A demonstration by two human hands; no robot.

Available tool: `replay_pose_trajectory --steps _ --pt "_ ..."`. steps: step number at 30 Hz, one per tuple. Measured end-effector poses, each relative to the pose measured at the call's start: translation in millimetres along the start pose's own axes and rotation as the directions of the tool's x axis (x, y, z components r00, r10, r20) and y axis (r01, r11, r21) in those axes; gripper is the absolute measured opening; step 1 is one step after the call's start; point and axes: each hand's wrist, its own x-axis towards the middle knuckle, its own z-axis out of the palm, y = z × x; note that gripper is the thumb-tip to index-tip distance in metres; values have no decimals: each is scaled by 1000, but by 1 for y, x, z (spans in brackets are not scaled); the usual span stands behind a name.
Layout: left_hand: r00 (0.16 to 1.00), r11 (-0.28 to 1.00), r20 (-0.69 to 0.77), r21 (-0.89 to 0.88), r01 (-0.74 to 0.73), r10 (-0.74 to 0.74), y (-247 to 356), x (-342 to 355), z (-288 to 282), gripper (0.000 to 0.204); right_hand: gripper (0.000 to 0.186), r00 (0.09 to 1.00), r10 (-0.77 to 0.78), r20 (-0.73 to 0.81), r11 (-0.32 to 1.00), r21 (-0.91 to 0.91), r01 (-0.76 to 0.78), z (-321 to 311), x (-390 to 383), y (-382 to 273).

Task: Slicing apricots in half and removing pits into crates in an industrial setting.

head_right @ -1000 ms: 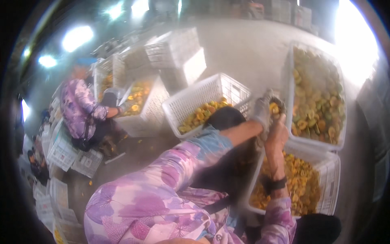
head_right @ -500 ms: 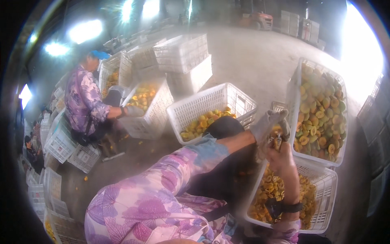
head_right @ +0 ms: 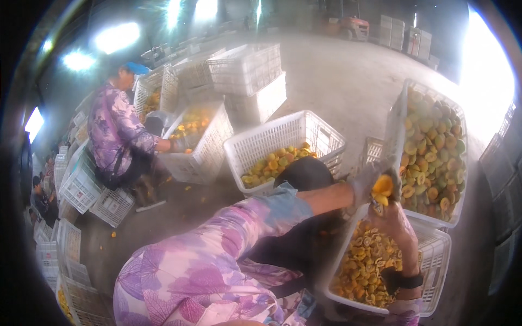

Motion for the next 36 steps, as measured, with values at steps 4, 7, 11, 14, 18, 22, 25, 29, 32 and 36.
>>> replay_pose_trajectory --steps 4,7,11,14,18,22,25,29,32,36 --pt "938 992 -322 -67 111 -127 9 0 -27 34 31 943 -334 -15 827 -485 285 -12 -8 25" --pt "857 979 -515 -184 -89 -19 45 25 -62 36 23 950 -133 282 863 -439 250 -69 -11 81" --pt "275 186 -291 917 352 916 109 21 -124 59 17 909 -116 -400 700 -683 -211 -95 -16 116" --pt "285 104 -178 961 256 942 91 26 -124 55 21 899 23 -438 613 -704 -359 -94 0 177" --pt "639 435 -434 885 167 635 40 58 -116 55 18 896 72 -439 607 -693 -389 -81 -13 240" --pt "824 -28 -194 969 246 532 10 69 -219 45 17 945 121 -302 673 -675 -302 -49 40 225" --pt "898 -226 -271 905 361 347 -15 73 -196 31 18 942 252 -224 670 -662 -337 -56 41 234" --pt "822 860 -559 361 361 -111 -4 50 -82 27 24 901 254 -351 645 -633 -428 -56 28 239" --pt "827 926 -539 208 314 -160 -8 41 -83 28 24 925 82 -370 702 -638 -317 -38 40 237" --pt "859 928 -477 202 313 -185 -25 44 -91 30 23 819 136 -557 738 -494 -459 -50 36 221"
